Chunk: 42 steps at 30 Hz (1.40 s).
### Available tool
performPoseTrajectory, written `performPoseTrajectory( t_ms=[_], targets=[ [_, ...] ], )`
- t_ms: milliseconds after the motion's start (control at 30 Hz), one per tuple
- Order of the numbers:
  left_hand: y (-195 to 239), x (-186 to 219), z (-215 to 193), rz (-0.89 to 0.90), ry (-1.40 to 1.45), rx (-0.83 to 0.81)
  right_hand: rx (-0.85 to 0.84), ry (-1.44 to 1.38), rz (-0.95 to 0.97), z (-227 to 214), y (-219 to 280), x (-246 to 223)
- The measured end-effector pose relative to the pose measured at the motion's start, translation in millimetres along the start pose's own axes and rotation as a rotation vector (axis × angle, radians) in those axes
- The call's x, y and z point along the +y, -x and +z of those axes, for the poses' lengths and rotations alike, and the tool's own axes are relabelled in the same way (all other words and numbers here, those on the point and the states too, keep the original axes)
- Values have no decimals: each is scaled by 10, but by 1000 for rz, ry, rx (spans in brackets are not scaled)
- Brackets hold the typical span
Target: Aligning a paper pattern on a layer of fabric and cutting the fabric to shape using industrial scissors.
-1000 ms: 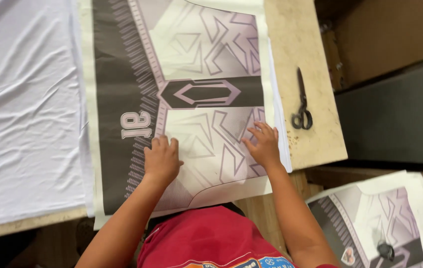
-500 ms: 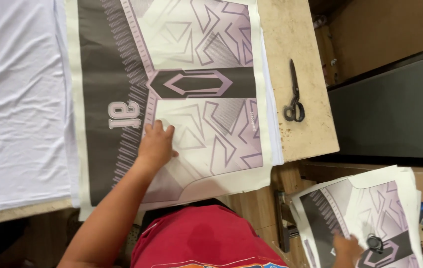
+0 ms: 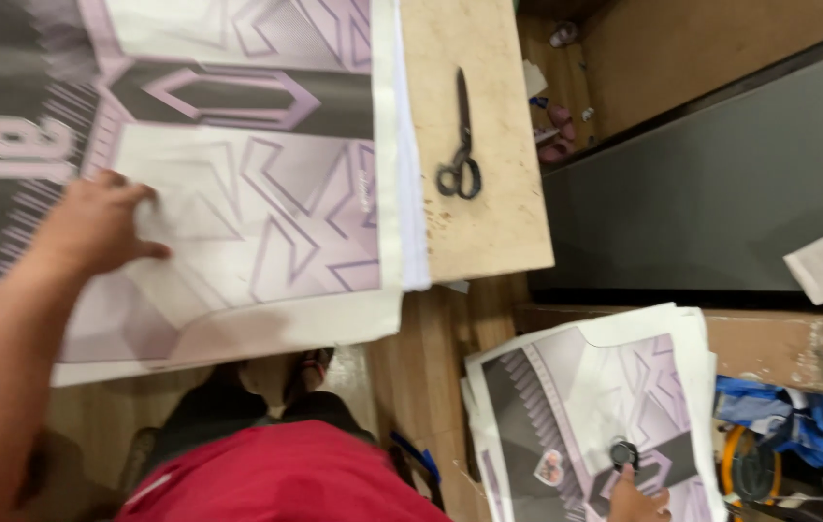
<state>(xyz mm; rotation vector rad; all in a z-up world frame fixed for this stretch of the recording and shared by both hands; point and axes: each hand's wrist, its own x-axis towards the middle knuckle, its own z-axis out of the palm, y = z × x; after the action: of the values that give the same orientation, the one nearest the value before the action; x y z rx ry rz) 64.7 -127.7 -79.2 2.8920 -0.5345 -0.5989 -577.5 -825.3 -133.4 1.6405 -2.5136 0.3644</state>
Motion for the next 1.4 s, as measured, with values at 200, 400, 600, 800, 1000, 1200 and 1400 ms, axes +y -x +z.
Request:
performPoseTrajectory(
  t_ms=[200,400,600,800,1000,1200,1400],
  targets=[
    [-48,-69,41,-40,-121,-11,-625,-130,-170,18,-57,-203],
    [-12,1,2,-55,-86,-39,-342,11,-110,323,-220,-243],
    [38,105,-86,-109,-38,-96,-350,27,-59,162,-19,-332],
    [-76,-132,231,-62,-15,-6,-393,-18,-49,124,188,-388],
    [40,74,-44,-54,40,-33,-733,-101,118,-78,531,-923],
    [52,-49,155,-15,79,-21,-566,-352,-153,-404,973,-2795],
    [1,-556,1192,77,15,173,-95,-557,-1129,81,1442,-5828]
  ],
)
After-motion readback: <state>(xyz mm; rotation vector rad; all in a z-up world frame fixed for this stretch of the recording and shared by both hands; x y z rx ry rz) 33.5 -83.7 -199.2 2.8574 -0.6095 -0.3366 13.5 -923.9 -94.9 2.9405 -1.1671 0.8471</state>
